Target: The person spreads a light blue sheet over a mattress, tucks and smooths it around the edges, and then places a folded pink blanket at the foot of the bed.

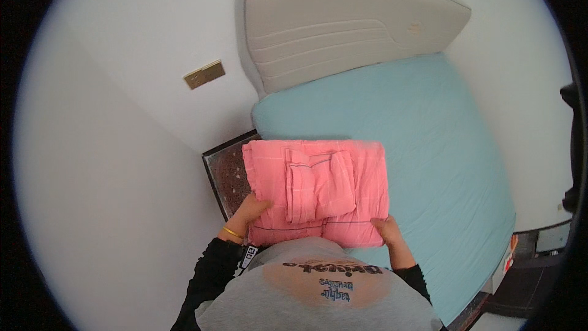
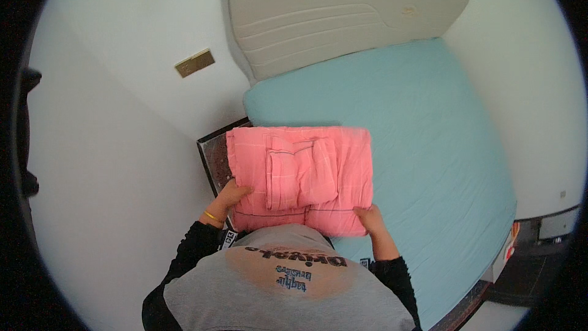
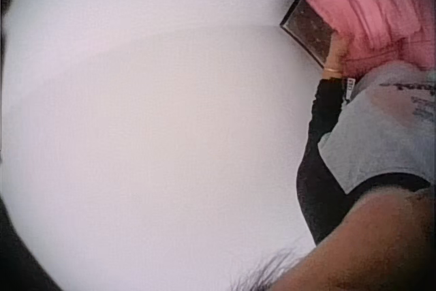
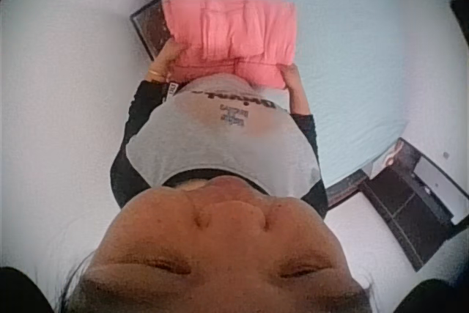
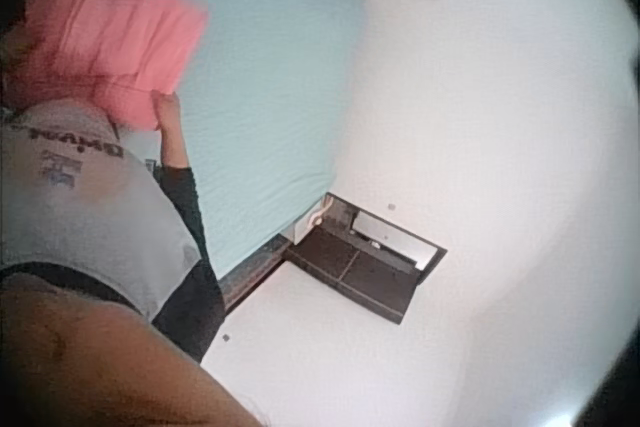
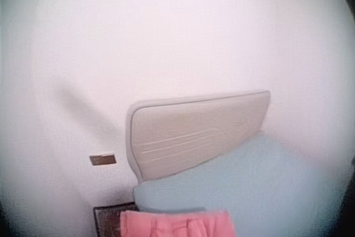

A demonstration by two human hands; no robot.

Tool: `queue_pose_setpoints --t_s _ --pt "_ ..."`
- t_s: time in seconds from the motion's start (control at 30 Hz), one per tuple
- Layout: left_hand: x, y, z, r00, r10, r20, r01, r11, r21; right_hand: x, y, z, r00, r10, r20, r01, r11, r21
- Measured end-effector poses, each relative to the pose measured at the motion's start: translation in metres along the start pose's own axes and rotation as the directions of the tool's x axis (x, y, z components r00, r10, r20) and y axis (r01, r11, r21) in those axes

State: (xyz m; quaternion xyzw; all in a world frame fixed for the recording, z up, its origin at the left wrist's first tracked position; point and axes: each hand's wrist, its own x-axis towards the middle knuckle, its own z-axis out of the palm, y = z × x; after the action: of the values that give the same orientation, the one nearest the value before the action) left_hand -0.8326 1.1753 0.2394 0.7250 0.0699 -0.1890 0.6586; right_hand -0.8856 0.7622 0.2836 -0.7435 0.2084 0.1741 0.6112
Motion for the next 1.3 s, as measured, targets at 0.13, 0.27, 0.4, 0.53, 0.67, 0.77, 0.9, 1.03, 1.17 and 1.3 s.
queue_pose_setpoints --t_s 0.13,0.27,0.4,0.53,0.67,0.77,0.9,1.03,1.17,1.3 --pt "0.015 -0.02 0.009 0.994 -0.107 0.032 0.11 0.986 -0.123 0.014 -0.022 -0.008 0.997 -0.053 -0.054 0.053 0.999 -0.008" --pt "0.023 -0.03 0.017 0.981 -0.056 0.188 0.144 0.854 -0.5 0.018 -0.041 -0.009 0.974 0.023 -0.227 -0.075 0.972 -0.224" --pt "0.018 -0.059 0.032 0.983 -0.036 0.179 0.125 0.847 -0.517 0.023 -0.035 -0.023 0.926 -0.249 -0.285 0.058 0.837 -0.544" --pt "0.035 -0.122 0.057 0.953 -0.149 0.264 0.285 0.735 -0.615 0.025 0.018 -0.043 0.544 -0.645 -0.537 0.095 0.683 -0.725" --pt "0.049 -0.189 0.047 0.748 -0.584 0.315 0.658 0.716 -0.236 -0.01 0.123 -0.01 0.896 -0.317 -0.312 -0.018 0.675 -0.738" --pt "0.015 -0.228 0.048 0.942 -0.331 0.058 0.33 0.878 -0.345 -0.105 0.219 0.034 0.972 -0.197 -0.125 0.046 0.685 -0.727" --pt "-0.095 -0.275 0.039 0.908 -0.376 0.186 0.408 0.685 -0.604 -0.28 0.336 0.089 0.961 0.25 -0.116 -0.274 0.91 -0.312" --pt "-0.215 -0.329 0.035 0.885 -0.227 0.406 0.431 0.728 -0.533 -0.44 0.428 0.124 0.82 0.496 -0.287 -0.427 0.863 0.271" --pt "-0.307 -0.386 0.002 0.898 -0.12 0.423 0.215 0.959 -0.184 -0.571 0.499 0.16 0.685 0.561 -0.465 -0.442 0.827 0.347" --pt "-0.39 -0.445 -0.027 0.746 -0.588 0.313 0.584 0.803 0.118 -0.728 0.578 0.217 0.678 0.577 -0.455 -0.617 0.783 0.075"
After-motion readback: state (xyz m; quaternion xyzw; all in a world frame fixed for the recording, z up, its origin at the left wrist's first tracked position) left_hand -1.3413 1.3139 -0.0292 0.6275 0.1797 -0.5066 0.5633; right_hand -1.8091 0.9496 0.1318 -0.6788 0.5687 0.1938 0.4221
